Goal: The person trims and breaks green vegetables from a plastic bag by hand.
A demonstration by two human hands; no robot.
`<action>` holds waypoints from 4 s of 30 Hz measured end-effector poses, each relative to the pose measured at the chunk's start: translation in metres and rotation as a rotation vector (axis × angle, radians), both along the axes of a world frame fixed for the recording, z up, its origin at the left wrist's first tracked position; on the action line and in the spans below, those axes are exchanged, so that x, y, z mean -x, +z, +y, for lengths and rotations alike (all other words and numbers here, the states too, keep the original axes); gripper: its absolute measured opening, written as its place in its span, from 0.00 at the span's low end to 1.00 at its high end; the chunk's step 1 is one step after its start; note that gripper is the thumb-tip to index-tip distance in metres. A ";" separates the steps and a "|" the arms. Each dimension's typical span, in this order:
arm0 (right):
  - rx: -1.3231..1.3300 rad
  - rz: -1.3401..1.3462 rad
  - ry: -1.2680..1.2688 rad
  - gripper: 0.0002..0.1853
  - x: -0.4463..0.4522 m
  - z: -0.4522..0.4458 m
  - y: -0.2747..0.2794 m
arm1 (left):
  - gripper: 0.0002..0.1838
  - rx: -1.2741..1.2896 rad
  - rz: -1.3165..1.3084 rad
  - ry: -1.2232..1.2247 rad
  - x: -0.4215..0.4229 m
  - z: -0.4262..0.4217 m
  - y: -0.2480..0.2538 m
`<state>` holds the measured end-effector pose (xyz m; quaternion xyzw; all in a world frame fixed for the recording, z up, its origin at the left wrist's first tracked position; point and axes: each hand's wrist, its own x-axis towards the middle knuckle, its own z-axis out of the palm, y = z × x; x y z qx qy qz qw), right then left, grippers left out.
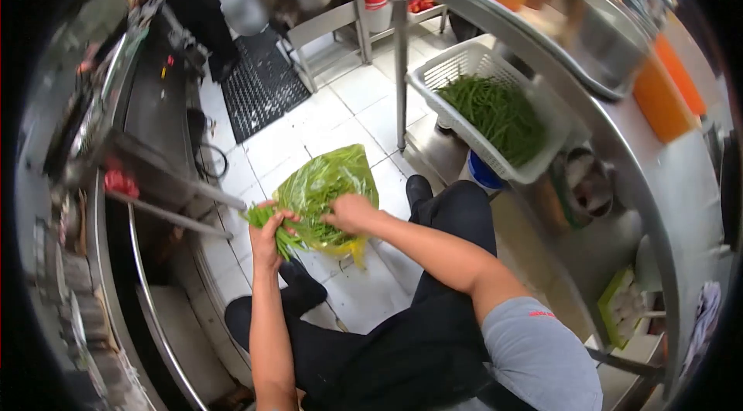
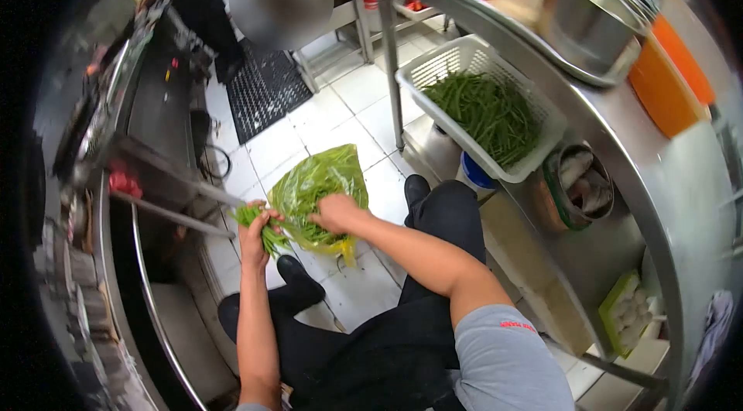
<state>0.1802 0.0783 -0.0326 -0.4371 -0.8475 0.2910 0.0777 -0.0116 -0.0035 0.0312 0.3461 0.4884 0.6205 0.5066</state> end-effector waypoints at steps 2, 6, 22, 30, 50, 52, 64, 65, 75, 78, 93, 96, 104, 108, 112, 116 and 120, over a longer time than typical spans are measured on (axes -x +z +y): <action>0.009 -0.035 0.057 0.18 0.001 0.000 -0.006 | 0.15 0.047 0.041 0.003 -0.005 0.008 0.003; 0.068 -0.112 0.224 0.16 0.002 0.002 0.004 | 0.10 0.039 0.331 -0.188 -0.072 0.041 0.052; 0.016 0.606 0.330 0.25 0.024 0.016 -0.028 | 0.32 -0.800 1.549 -0.929 -0.356 0.177 0.133; 0.169 0.984 0.144 0.28 0.006 0.017 -0.022 | 0.11 -0.531 1.056 -0.319 -0.222 0.113 0.105; -0.124 -0.230 0.390 0.09 -0.029 -0.011 -0.033 | 0.19 0.227 1.247 -0.601 -0.091 -0.064 -0.114; -0.159 -0.249 0.423 0.09 -0.030 -0.013 -0.032 | 0.17 0.256 1.244 -0.649 -0.095 -0.059 -0.104; -0.116 -0.379 0.489 0.07 -0.022 -0.009 -0.036 | 0.36 0.492 1.322 -0.942 -0.080 -0.060 -0.072; -0.062 -0.308 0.447 0.08 -0.022 -0.008 -0.030 | 0.36 0.492 1.323 -0.941 -0.079 -0.060 -0.070; -0.146 -0.243 0.446 0.08 -0.012 -0.031 -0.059 | 0.35 0.473 1.324 -0.925 -0.077 -0.062 -0.071; -0.138 -0.184 0.428 0.08 -0.009 -0.021 -0.063 | 0.33 0.464 1.293 -0.897 -0.071 -0.063 -0.076; 0.654 0.599 -0.016 0.08 -0.013 0.010 0.009 | 0.19 0.243 0.336 -0.144 -0.057 -0.006 -0.051; 0.707 0.609 -0.055 0.08 -0.014 0.013 0.009 | 0.16 0.310 0.198 -0.270 -0.048 0.000 -0.060; 0.028 -0.093 0.181 0.18 -0.024 -0.011 -0.019 | 0.10 0.396 0.245 -0.160 -0.026 -0.006 -0.059; 0.037 -0.296 0.148 0.16 -0.011 -0.030 -0.055 | 0.10 0.336 -0.029 -0.113 -0.015 -0.004 -0.061; 0.063 -0.280 0.050 0.14 -0.007 -0.032 -0.071 | 0.11 0.295 -0.188 -0.160 -0.009 -0.005 -0.059; 0.101 -0.286 0.051 0.15 -0.011 -0.029 -0.072 | 0.11 0.286 -0.109 -0.135 -0.012 -0.005 -0.055; 0.150 -0.338 0.147 0.17 -0.014 -0.013 -0.017 | 0.11 0.269 -0.019 -0.103 -0.017 -0.005 -0.044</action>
